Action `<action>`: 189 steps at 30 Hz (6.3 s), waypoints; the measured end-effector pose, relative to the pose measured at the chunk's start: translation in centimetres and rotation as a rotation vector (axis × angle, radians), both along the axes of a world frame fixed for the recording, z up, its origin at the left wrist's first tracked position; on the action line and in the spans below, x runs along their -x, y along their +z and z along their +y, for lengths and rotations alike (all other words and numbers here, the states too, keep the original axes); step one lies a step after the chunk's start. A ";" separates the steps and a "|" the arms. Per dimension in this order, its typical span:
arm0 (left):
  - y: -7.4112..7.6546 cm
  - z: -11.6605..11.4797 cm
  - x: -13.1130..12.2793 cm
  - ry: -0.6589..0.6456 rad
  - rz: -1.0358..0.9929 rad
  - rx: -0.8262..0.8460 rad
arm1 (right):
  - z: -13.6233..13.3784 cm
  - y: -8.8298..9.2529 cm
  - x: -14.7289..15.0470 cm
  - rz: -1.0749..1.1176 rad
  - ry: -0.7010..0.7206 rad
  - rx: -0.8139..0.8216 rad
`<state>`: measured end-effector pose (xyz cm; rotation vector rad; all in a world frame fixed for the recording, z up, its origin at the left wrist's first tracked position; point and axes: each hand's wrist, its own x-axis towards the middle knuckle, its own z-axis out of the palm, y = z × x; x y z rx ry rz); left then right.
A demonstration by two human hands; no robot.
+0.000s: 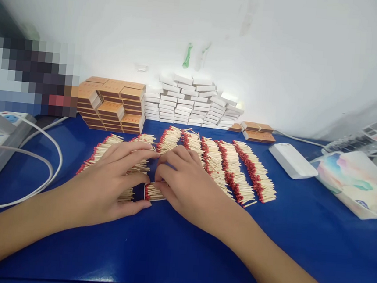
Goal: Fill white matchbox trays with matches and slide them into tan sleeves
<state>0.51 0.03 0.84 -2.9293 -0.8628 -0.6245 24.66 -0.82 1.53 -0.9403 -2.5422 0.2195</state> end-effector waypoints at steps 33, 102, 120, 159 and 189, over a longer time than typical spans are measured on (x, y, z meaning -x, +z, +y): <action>0.1 -0.1 -0.1 -0.002 0.000 0.034 | -0.6 0.1 1.0 0.059 -0.046 0.214; 0.2 -0.1 -0.1 -0.009 0.011 -0.007 | 3.4 -1.7 -0.1 -0.212 -0.244 -0.093; 0.2 -0.1 0.1 0.016 0.013 0.016 | -0.7 0.6 -0.4 -0.128 0.010 0.069; 0.3 0.0 0.0 0.005 0.030 -0.009 | 4.3 -1.9 -1.4 -0.191 -0.206 -0.133; 0.4 0.2 0.1 0.020 0.008 0.016 | -0.4 0.3 0.2 -0.155 0.000 -0.051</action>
